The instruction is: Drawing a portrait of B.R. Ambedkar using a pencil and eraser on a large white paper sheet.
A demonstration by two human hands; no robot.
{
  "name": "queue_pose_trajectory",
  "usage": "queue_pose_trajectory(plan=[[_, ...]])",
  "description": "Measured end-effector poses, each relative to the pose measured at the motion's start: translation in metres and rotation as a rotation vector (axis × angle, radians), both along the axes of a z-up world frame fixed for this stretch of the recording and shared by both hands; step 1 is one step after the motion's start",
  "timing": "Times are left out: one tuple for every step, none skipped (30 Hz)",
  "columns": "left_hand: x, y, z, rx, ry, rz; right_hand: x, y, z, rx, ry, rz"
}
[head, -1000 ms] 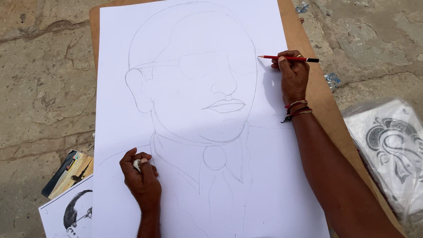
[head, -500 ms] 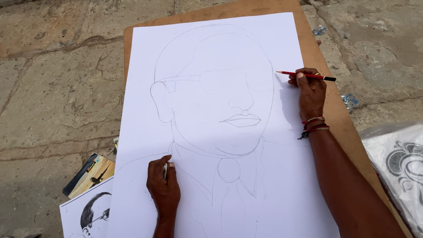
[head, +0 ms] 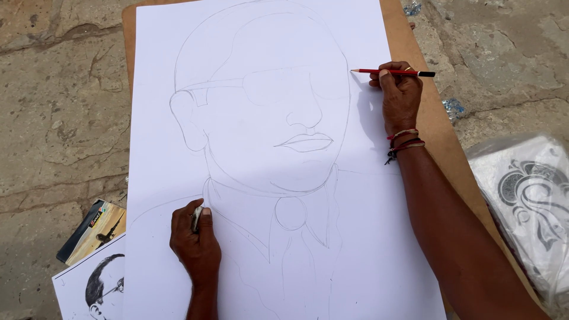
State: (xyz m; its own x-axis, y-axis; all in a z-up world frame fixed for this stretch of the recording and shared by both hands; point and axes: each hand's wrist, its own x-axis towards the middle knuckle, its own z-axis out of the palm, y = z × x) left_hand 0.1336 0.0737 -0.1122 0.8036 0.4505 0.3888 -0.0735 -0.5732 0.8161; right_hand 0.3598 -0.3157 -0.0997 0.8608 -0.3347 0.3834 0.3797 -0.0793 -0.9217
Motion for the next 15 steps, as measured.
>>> queue_pose_trajectory(plan=[[0.0002,0.0008,-0.0019,0.0,0.002,-0.001,0.0003,0.0004,0.0001,0.0,0.002,-0.001],[0.0004,0.0017,-0.0036,-0.01,0.021,0.0,0.0005,0.0009,0.0004,0.003,-0.001,0.005],[0.0006,0.0028,-0.0052,-0.021,0.04,0.002,0.0011,0.0017,0.0009,0.007,-0.004,0.012],[0.0007,0.0029,-0.0054,-0.02,0.042,0.002,0.0005,0.0019,0.0011,0.007,-0.003,0.012],[0.0009,0.003,-0.0057,-0.019,0.046,0.0,0.0,0.002,0.0015,0.002,0.002,0.007],[0.0011,0.003,-0.006,-0.017,0.051,-0.002,-0.0005,0.0021,0.0019,-0.002,0.006,0.003],[0.0013,0.0029,-0.0059,-0.017,0.052,-0.002,-0.0006,0.002,0.0012,-0.002,0.007,0.003],[0.0015,0.0028,-0.0058,-0.012,0.047,-0.003,-0.0008,0.0018,0.0006,-0.012,0.002,0.001],[0.0019,0.0028,-0.0056,-0.008,0.042,-0.005,-0.0009,0.0016,0.0,-0.021,-0.002,0.0],[0.0016,0.0026,-0.0055,-0.007,0.043,-0.005,-0.0009,0.0017,0.0,-0.02,-0.001,-0.001],[0.0015,0.0023,-0.0056,-0.02,0.031,0.0,-0.0006,0.0017,0.0002,-0.017,0.004,0.001],[0.0014,0.002,-0.0057,-0.034,0.02,0.006,-0.0004,0.0017,0.0003,-0.013,0.01,0.003],[0.0014,0.0023,-0.0064,-0.033,0.021,0.006,-0.0002,0.0015,0.0002,-0.013,0.011,0.003],[0.0014,0.0027,-0.0073,-0.04,0.03,0.012,0.0001,0.0013,0.0,-0.017,0.016,-0.002],[0.0014,0.0029,-0.0081,-0.047,0.039,0.018,0.0004,0.001,-0.0002,-0.022,0.021,-0.006]])
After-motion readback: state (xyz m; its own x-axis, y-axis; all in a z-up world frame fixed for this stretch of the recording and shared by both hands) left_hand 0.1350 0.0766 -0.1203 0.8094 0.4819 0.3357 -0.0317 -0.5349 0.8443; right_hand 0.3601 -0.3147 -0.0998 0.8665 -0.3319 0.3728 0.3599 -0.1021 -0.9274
